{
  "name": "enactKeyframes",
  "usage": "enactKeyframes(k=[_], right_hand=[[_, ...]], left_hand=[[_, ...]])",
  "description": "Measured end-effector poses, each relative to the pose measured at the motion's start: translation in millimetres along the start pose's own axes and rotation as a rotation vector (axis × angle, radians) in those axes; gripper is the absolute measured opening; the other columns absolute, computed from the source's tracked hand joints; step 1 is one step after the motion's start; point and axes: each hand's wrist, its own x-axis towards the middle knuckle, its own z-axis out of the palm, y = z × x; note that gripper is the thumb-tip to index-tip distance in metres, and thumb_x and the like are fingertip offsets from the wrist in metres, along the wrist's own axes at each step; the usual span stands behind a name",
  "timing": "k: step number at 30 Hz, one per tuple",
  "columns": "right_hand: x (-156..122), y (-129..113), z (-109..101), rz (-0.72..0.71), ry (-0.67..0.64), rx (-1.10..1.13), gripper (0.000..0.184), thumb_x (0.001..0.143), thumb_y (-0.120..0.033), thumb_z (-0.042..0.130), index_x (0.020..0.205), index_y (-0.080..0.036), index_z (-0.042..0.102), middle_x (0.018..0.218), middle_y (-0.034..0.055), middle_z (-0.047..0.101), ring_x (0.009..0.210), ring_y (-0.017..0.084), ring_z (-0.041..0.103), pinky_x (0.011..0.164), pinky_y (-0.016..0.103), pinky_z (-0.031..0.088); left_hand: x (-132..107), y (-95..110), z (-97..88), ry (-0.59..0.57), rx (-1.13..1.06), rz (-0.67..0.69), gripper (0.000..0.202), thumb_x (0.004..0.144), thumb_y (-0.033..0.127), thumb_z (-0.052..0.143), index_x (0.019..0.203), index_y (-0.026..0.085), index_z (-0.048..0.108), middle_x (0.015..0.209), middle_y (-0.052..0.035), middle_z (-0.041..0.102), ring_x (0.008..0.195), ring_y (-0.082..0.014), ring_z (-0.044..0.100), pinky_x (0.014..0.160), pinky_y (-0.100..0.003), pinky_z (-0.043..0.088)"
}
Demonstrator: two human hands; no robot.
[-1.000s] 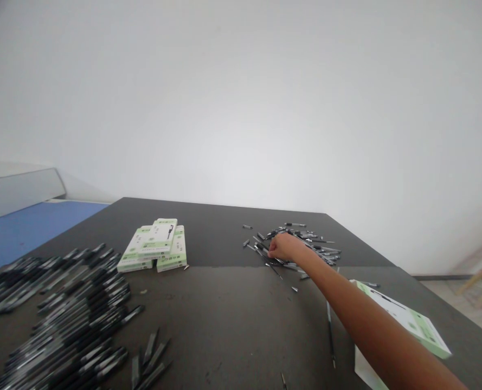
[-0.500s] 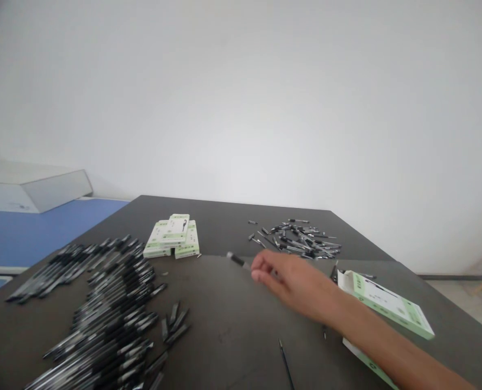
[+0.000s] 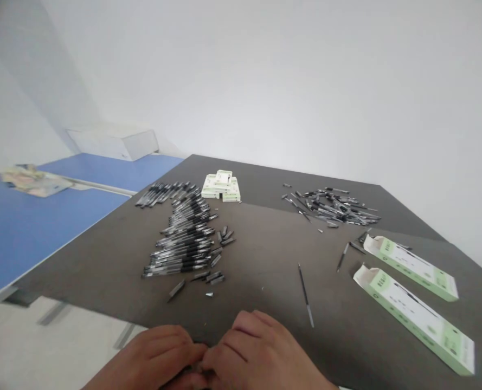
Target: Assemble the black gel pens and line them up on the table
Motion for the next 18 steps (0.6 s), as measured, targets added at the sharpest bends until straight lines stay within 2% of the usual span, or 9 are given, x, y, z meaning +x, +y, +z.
enactKeyframes(k=[2,5,7,9,11,14,18], right_hand=[[-1.1,-11.0,-4.6,-0.023,0.041,0.000,0.011,0.107,-0.032,0.065,0.100,-0.027,0.072,0.081,-0.0019,0.081,0.074,0.019,0.073,0.065,0.036,0.056],[1.9,-21.8,-15.7,-0.071,0.132,0.038,0.006,0.104,-0.033,0.071,0.107,-0.028,0.073,0.088,-0.0045,0.084,0.077,0.017,0.075,0.070,0.034,0.060],[5.2,-20.2,-22.8,-0.068,0.199,0.071,0.022,0.100,-0.041,0.077,0.117,-0.028,0.073,0.103,-0.0024,0.086,0.090,0.018,0.077,0.083,0.033,0.062],[8.5,-8.6,-25.7,0.007,0.270,0.084,0.033,0.098,-0.046,0.079,0.124,-0.027,0.073,0.116,0.0027,0.084,0.104,0.021,0.076,0.093,0.035,0.061],[12.6,11.8,-21.8,0.131,0.297,0.067,0.025,0.101,-0.040,0.074,0.122,-0.027,0.076,0.117,0.0061,0.081,0.104,0.022,0.074,0.090,0.037,0.060],[21.3,46.3,-4.5,0.277,0.167,0.009,0.018,0.105,-0.034,0.068,0.114,-0.026,0.082,0.109,0.0070,0.080,0.096,0.023,0.074,0.085,0.038,0.059],[33.2,70.6,19.9,0.345,0.046,-0.019,0.017,0.104,-0.032,0.069,0.112,-0.026,0.083,0.106,0.0048,0.079,0.096,0.022,0.075,0.085,0.034,0.059]], left_hand=[[-8.6,9.2,-2.9,-0.063,-0.075,-0.070,0.026,0.109,0.030,0.058,0.093,0.027,0.078,0.076,-0.0027,0.079,0.066,-0.0197,0.074,0.061,-0.025,0.054],[-25.0,11.1,-6.5,-0.043,-0.204,-0.149,0.019,0.106,0.028,0.063,0.101,0.032,0.082,0.080,-0.0013,0.081,0.066,-0.0193,0.074,0.060,-0.024,0.051],[-35.4,6.4,-7.6,0.020,-0.267,-0.202,0.017,0.105,0.030,0.065,0.102,0.033,0.082,0.081,-0.0008,0.082,0.067,-0.0186,0.074,0.061,-0.023,0.051],[-44.4,0.9,-7.7,0.113,-0.336,-0.293,0.019,0.105,0.035,0.064,0.098,0.032,0.081,0.081,0.0008,0.081,0.069,-0.0177,0.075,0.065,-0.021,0.052],[-51.7,-3.6,-7.6,0.225,-0.412,-0.421,0.024,0.107,0.039,0.060,0.094,0.032,0.078,0.079,0.0030,0.080,0.070,-0.0165,0.075,0.068,-0.020,0.052],[-59.8,-10.8,-7.2,0.366,-0.464,-0.589,0.031,0.108,0.047,0.056,0.092,0.031,0.076,0.078,0.0043,0.078,0.069,-0.0152,0.072,0.069,-0.020,0.050],[-67.4,-31.6,-4.2,0.466,-0.480,-0.616,0.033,0.109,0.053,0.053,0.097,0.029,0.073,0.076,0.0036,0.077,0.071,-0.0163,0.069,0.072,-0.022,0.050]])
